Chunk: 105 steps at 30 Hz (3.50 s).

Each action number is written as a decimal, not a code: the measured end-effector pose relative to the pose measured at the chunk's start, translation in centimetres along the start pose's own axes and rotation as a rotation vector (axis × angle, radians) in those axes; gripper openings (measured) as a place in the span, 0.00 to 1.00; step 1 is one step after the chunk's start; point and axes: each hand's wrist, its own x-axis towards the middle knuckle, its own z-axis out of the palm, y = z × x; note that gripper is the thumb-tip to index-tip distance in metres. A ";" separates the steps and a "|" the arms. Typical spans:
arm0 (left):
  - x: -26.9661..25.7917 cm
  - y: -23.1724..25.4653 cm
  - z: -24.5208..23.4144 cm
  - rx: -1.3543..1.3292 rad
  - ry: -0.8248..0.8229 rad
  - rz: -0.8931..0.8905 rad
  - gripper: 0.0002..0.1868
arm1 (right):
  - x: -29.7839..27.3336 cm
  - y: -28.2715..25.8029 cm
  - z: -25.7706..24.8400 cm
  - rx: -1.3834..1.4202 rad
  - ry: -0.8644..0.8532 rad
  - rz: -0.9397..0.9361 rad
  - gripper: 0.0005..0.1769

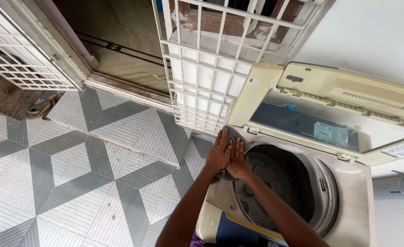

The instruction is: The person cleans a washing machine by wiping its control panel, rim, interior drum, and exterior side with a cloth.

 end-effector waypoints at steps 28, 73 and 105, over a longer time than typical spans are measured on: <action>-24.9 -6.4 5.4 0.137 0.293 0.187 0.33 | -22.7 -5.4 4.4 -0.157 0.221 -0.371 0.39; -3.7 26.0 44.1 0.027 -0.272 0.118 0.72 | -24.4 41.6 -7.8 0.238 0.378 0.013 0.68; -18.0 29.2 45.0 0.537 -0.405 0.271 0.65 | -30.0 54.2 8.5 0.395 0.383 -0.245 0.51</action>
